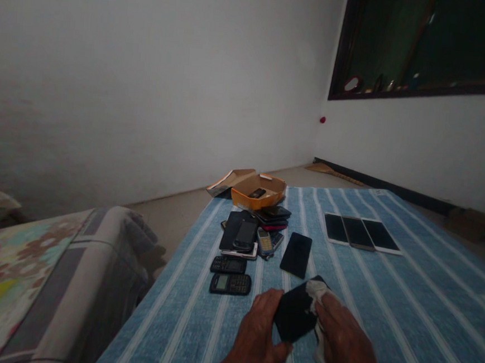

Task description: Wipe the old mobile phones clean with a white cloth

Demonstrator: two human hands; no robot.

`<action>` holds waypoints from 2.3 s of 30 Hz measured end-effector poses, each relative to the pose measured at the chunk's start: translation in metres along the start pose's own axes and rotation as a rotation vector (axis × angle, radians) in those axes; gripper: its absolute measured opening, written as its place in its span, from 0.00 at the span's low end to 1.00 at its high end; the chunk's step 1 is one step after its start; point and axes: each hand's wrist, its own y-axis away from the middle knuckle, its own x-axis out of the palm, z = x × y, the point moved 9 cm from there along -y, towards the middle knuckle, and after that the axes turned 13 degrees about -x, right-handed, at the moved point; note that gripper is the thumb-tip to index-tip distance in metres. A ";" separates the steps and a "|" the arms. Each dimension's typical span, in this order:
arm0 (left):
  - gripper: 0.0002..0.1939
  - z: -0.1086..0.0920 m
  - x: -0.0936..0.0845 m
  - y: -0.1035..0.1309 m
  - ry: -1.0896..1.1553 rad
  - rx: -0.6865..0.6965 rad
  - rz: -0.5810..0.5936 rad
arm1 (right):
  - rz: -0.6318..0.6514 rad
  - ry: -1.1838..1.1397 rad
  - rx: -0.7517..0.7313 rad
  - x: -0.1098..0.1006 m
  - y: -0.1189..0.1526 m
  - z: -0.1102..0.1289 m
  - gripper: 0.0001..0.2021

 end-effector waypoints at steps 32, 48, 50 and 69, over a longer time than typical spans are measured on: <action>0.38 0.003 0.000 -0.006 0.041 -0.160 0.205 | 0.063 0.286 -0.138 0.001 0.030 0.006 0.22; 0.38 0.003 -0.001 -0.004 0.029 -0.123 0.191 | 0.006 0.171 -0.100 -0.004 0.010 0.025 0.17; 0.37 0.003 -0.001 -0.004 0.027 -0.121 0.188 | 0.042 0.172 -0.042 -0.002 0.012 0.010 0.17; 0.39 0.015 0.006 -0.002 -0.032 -0.101 0.195 | -0.147 0.015 -0.299 0.013 0.017 0.083 0.25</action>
